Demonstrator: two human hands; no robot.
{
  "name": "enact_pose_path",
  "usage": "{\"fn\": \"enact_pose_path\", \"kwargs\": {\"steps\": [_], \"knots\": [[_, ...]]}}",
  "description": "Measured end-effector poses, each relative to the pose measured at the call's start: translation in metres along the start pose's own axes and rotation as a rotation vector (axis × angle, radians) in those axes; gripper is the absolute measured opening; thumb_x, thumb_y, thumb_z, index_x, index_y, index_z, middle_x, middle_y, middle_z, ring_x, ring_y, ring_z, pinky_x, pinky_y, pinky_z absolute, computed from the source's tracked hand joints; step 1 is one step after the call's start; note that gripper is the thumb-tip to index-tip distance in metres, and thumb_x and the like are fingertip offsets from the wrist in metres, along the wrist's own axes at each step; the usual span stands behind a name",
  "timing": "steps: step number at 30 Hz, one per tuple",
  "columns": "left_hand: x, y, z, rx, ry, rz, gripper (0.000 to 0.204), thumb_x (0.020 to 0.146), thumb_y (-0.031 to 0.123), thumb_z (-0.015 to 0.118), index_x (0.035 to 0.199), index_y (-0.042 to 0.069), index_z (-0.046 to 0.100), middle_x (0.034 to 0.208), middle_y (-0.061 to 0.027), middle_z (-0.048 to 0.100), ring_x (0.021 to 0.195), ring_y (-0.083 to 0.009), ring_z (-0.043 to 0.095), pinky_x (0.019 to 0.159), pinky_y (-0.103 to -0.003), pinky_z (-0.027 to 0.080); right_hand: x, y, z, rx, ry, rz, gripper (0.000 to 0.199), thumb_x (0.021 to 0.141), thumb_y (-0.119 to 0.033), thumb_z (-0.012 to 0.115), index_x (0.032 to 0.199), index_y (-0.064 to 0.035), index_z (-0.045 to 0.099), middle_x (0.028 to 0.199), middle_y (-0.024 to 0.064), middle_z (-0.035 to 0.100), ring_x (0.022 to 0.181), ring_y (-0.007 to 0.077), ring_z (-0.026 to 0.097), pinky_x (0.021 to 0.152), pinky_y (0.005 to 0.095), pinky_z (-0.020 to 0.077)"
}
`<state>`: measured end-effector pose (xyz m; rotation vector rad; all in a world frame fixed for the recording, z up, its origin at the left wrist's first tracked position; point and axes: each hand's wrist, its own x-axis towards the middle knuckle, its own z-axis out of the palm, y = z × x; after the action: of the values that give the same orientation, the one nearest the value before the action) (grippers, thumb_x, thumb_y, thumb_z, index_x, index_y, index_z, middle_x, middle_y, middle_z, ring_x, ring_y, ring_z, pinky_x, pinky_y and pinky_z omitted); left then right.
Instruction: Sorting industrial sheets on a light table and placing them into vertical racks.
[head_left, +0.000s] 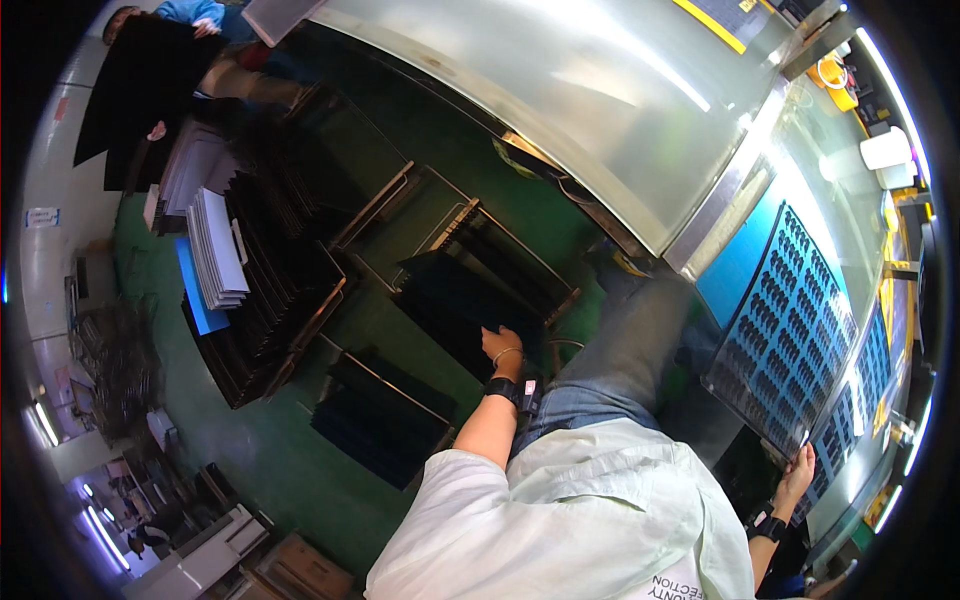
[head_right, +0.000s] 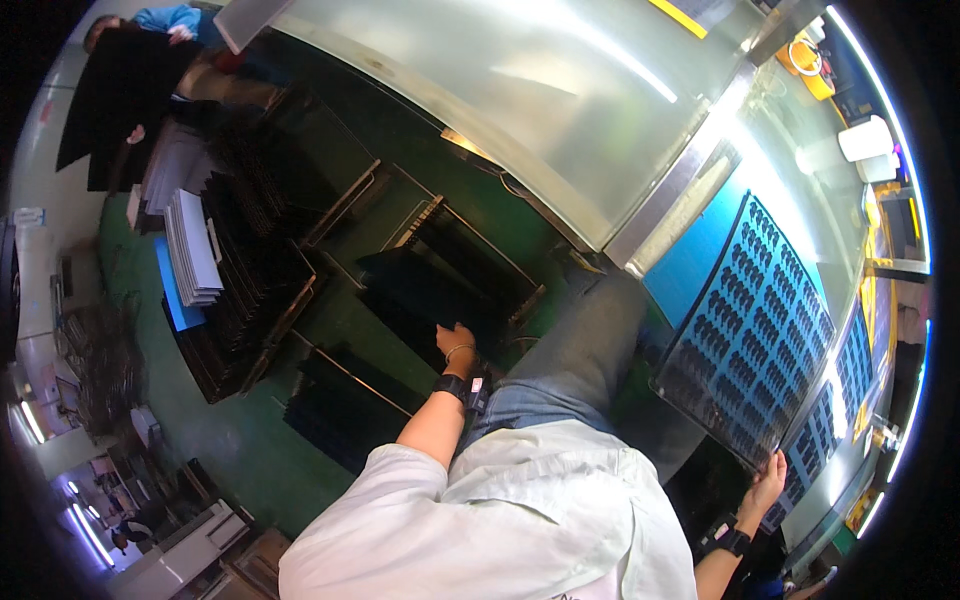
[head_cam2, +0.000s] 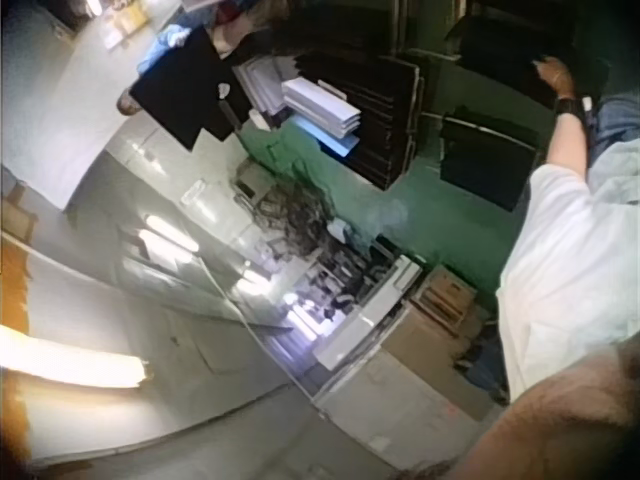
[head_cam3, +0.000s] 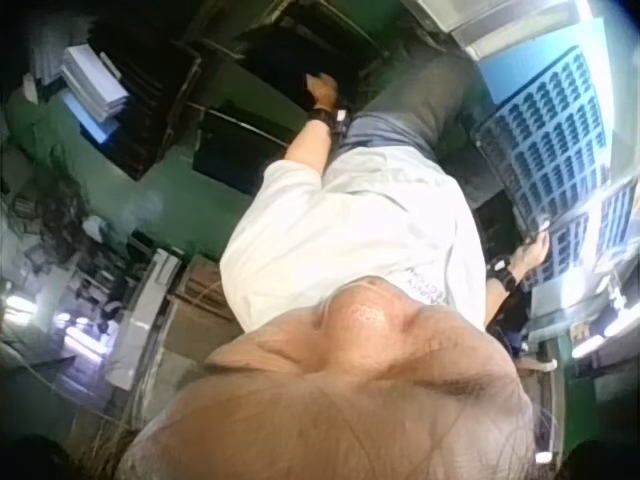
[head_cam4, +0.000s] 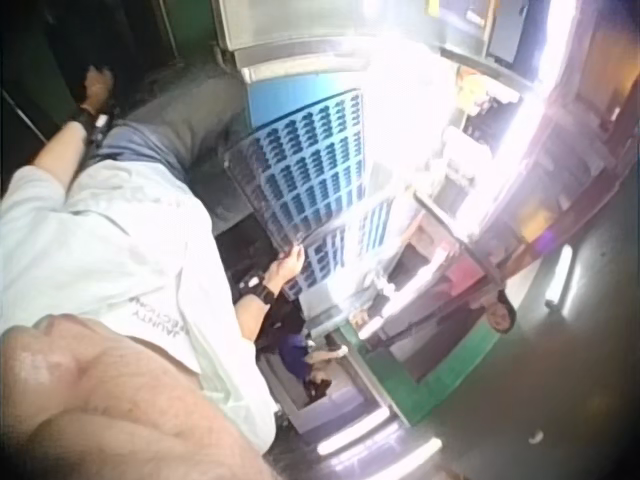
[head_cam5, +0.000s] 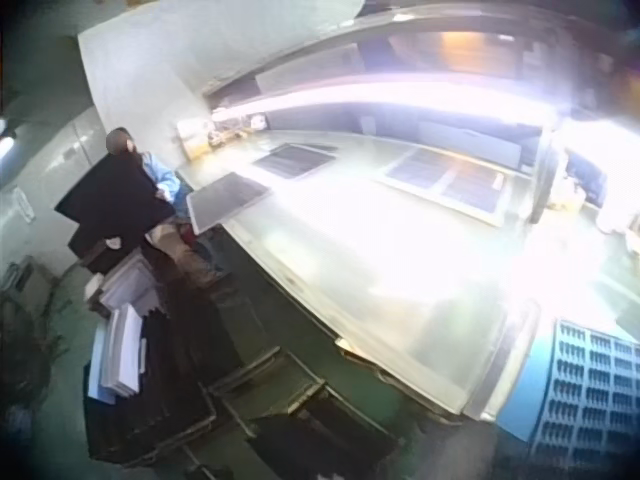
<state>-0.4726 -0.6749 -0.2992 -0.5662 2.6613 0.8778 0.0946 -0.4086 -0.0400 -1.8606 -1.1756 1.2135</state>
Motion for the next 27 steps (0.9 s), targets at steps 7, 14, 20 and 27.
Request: {"fn": "enact_pose_path", "kwargs": {"steps": [7, 14, 20, 27], "knots": [[-0.011, 0.019, -0.001, 0.089, -0.017, 0.057, 0.048, 0.076, 0.012, 0.059, 0.117, -0.009, 0.047, 0.099, -0.0292, 0.058, 0.094, -0.0405, 0.057, 0.083, -0.042, 0.046, -0.003, -0.008, 0.017, -0.053, 0.129, -0.017, 0.022, 0.091, -0.018, 0.051, 0.11, -0.0093, 0.054, 0.074, -0.008, 0.053, 0.052, -0.0008, 0.042, 0.041, 0.014, 0.0278], [-0.006, 0.026, 0.002, 0.095, -0.047, 0.03, 0.047, 0.076, 0.012, 0.059, 0.119, -0.004, 0.047, 0.097, -0.0274, 0.059, 0.092, -0.0401, 0.058, 0.081, -0.043, 0.047, 0.008, 0.006, 0.005, -0.061, 0.13, -0.021, 0.022, 0.09, -0.018, 0.051, 0.111, -0.0094, 0.054, 0.077, -0.0076, 0.054, 0.054, -0.001, 0.043, 0.042, 0.0129, 0.0287], [-0.009, 0.026, 0.003, 0.072, -0.06, 0.036, 0.047, 0.076, 0.012, 0.058, 0.119, -0.004, 0.047, 0.096, -0.0273, 0.06, 0.092, -0.0403, 0.058, 0.081, -0.044, 0.047, 0.006, 0.004, 0.008, -0.064, 0.149, -0.02, 0.021, 0.09, -0.019, 0.052, 0.109, -0.0107, 0.055, 0.077, -0.0079, 0.055, 0.054, -0.0007, 0.043, 0.042, 0.013, 0.0292], [0.0, 0.023, 0.008, 0.123, -0.086, 0.053, 0.05, 0.076, 0.011, 0.058, 0.122, -0.003, 0.044, 0.095, -0.0264, 0.06, 0.089, -0.04, 0.059, 0.08, -0.044, 0.048, 0.006, 0.002, 0.011, -0.056, 0.106, -0.022, 0.021, 0.089, -0.021, 0.053, 0.109, -0.0125, 0.056, 0.076, -0.0082, 0.055, 0.056, -0.0013, 0.044, 0.043, 0.0126, 0.0298]]}}
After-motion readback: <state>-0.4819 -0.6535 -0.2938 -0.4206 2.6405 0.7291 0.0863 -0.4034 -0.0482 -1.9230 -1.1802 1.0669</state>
